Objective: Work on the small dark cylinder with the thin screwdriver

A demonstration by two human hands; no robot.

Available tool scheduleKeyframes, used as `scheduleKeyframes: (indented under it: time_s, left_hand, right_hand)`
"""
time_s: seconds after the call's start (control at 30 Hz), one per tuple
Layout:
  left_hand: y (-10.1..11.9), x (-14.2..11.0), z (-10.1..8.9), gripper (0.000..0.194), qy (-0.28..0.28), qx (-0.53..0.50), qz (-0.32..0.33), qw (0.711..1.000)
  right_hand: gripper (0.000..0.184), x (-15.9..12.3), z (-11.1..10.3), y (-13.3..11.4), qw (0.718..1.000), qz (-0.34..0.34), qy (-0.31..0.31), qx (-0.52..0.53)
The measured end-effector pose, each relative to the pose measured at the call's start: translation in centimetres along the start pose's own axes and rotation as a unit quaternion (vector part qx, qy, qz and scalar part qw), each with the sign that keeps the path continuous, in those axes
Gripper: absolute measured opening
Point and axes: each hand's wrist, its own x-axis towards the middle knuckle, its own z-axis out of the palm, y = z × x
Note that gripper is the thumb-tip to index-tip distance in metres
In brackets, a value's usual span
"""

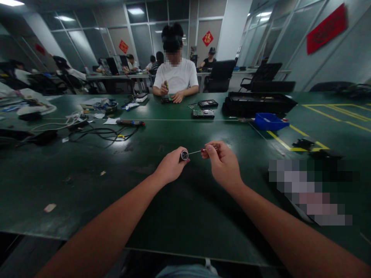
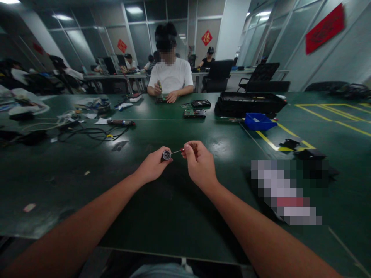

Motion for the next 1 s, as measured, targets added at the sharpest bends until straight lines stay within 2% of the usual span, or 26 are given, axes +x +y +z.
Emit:
scheduleKeyframes:
  time_s: [0.23, 0.37, 0.5, 0.8, 1.0]
  left_hand:
    - [-0.1, 0.0, 0.1, 0.014, -0.001, 0.0, 0.0, 1.0]
    - [-0.1, 0.0, 0.1, 0.015, -0.007, 0.001, -0.004, 1.0]
    - [-0.1, -0.1, 0.1, 0.014, -0.012, 0.001, -0.003, 1.0]
    - [-0.4, 0.0, 0.1, 0.014, -0.002, -0.003, 0.002, 1.0]
    - [-0.6, 0.1, 0.0, 0.013, 0.015, -0.004, -0.01, 1.0]
  right_hand:
    - [0.024, -0.2, -0.4, -0.9, 0.996, -0.007, 0.001, -0.087]
    - [0.036, -0.3, -0.7, -1.2, 0.978, -0.037, 0.011, -0.203]
    - [0.042, -0.5, -0.7, -1.3, 0.969, -0.065, 0.019, -0.237]
    - [0.027, -0.8, -0.8, -1.3, 0.969, -0.093, -0.032, -0.225]
    - [0.01, -0.6, -0.6, -1.2, 0.972, -0.119, -0.075, -0.188]
